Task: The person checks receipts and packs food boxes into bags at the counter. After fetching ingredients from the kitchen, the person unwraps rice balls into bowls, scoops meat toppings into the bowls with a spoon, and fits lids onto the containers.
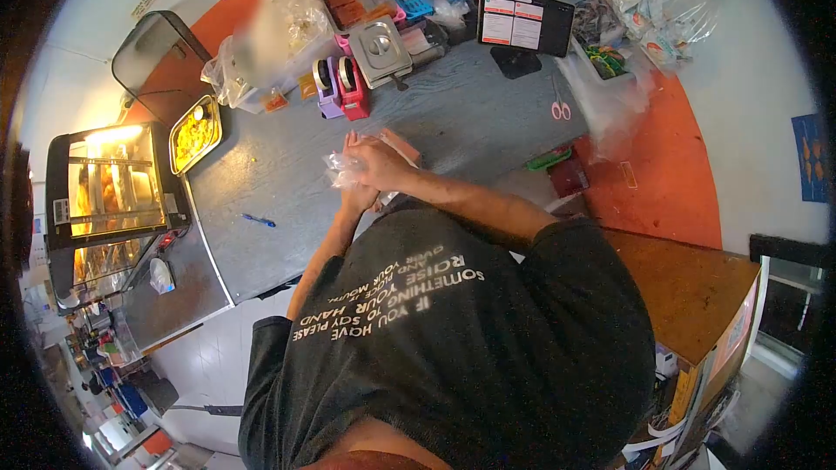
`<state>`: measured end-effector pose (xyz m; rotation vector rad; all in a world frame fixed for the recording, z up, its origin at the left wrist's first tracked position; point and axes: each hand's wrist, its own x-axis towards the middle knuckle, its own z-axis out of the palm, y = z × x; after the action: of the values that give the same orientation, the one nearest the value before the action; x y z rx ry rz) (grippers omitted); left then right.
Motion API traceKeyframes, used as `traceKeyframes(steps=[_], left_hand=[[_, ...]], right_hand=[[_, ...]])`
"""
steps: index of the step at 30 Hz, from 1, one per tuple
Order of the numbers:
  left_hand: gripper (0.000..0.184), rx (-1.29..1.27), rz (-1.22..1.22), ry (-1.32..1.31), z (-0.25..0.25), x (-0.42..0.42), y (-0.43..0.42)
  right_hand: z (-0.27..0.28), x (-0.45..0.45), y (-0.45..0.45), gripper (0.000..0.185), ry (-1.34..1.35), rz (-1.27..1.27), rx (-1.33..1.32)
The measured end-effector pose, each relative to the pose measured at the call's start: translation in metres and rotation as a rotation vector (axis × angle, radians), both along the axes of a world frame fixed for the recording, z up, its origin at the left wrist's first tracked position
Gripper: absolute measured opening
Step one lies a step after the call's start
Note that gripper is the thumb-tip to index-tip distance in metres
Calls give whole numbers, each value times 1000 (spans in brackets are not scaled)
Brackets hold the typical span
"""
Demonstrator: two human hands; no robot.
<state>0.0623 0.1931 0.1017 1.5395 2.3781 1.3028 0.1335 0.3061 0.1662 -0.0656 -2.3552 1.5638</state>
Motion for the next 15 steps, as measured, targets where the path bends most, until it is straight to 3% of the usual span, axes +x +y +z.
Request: traceKeyframes(steps=[7,10,12,14,15], left_hand=[[65,13,21,-57,3,9,12],[61,4,33,-109,3,13,17],[58,-12,50,-169,6,14,19],[55,-17,91,-291,16,14,19],[54,-11,129,-409,29,15,18]], right_hand=[[17,6,-15,37,-1,-36,183],[-6,4,-6,14,163,110,230],[-16,2,1,22,276,205,266],[46,34,7,17,258,119,158],[79,53,15,42,235,36,51]])
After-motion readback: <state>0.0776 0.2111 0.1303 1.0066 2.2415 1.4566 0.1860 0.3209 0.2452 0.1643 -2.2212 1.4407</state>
